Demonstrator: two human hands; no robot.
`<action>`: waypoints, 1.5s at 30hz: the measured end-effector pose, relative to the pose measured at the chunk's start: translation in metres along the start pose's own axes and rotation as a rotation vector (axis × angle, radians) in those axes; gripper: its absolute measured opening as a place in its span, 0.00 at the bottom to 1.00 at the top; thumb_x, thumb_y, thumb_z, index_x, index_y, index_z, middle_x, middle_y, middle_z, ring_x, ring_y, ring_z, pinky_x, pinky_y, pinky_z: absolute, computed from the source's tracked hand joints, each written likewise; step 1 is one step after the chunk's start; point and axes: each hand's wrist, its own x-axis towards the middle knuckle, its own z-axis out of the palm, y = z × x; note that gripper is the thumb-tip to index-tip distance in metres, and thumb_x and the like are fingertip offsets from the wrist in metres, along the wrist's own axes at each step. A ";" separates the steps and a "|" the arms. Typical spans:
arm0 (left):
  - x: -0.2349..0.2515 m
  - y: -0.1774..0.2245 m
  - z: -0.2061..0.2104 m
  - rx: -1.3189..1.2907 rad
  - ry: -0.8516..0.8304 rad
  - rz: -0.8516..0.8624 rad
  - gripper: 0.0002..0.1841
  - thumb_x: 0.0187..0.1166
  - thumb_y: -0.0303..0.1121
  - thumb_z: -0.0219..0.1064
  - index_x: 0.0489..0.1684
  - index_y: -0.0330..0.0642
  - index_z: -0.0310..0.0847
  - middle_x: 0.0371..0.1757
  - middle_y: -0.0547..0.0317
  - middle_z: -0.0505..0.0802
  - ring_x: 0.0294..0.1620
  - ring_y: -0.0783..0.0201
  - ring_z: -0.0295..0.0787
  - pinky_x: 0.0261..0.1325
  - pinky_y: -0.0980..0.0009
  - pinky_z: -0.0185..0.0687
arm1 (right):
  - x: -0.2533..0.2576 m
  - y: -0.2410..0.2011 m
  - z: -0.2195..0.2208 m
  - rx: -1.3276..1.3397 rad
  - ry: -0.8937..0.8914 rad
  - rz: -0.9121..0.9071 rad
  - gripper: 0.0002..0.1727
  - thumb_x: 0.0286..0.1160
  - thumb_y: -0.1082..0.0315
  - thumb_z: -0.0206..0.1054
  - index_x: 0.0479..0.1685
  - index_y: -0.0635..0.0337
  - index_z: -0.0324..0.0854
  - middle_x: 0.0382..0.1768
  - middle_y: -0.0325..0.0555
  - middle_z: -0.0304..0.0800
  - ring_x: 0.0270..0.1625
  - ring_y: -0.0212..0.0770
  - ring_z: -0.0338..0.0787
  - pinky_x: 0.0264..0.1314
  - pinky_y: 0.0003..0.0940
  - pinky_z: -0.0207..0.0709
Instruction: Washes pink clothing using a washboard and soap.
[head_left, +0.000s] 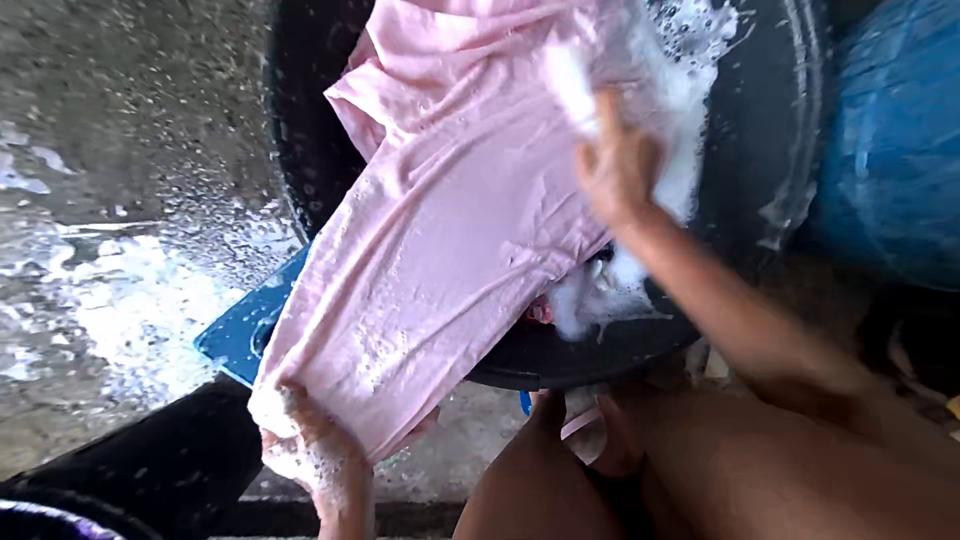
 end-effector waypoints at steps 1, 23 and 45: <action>0.001 -0.001 -0.001 0.004 0.004 -0.001 0.26 0.92 0.49 0.51 0.68 0.32 0.78 0.51 0.58 0.90 0.49 0.79 0.87 0.59 0.75 0.83 | -0.038 -0.038 0.013 0.116 0.029 -0.223 0.26 0.76 0.67 0.66 0.73 0.69 0.78 0.31 0.59 0.90 0.32 0.59 0.91 0.36 0.54 0.82; -0.039 0.088 0.088 0.334 -0.535 1.053 0.11 0.83 0.24 0.61 0.56 0.33 0.87 0.57 0.38 0.90 0.49 0.46 0.93 0.50 0.52 0.90 | -0.019 0.100 0.003 0.371 -0.067 0.190 0.26 0.90 0.55 0.57 0.78 0.64 0.70 0.51 0.68 0.91 0.51 0.64 0.93 0.58 0.65 0.82; 0.049 0.031 -0.088 0.380 0.138 0.530 0.29 0.92 0.46 0.54 0.68 0.21 0.73 0.63 0.35 0.85 0.65 0.58 0.83 0.72 0.66 0.75 | -0.012 0.107 -0.003 0.049 -0.104 0.656 0.33 0.89 0.62 0.51 0.89 0.69 0.51 0.64 0.75 0.84 0.69 0.71 0.85 0.69 0.67 0.76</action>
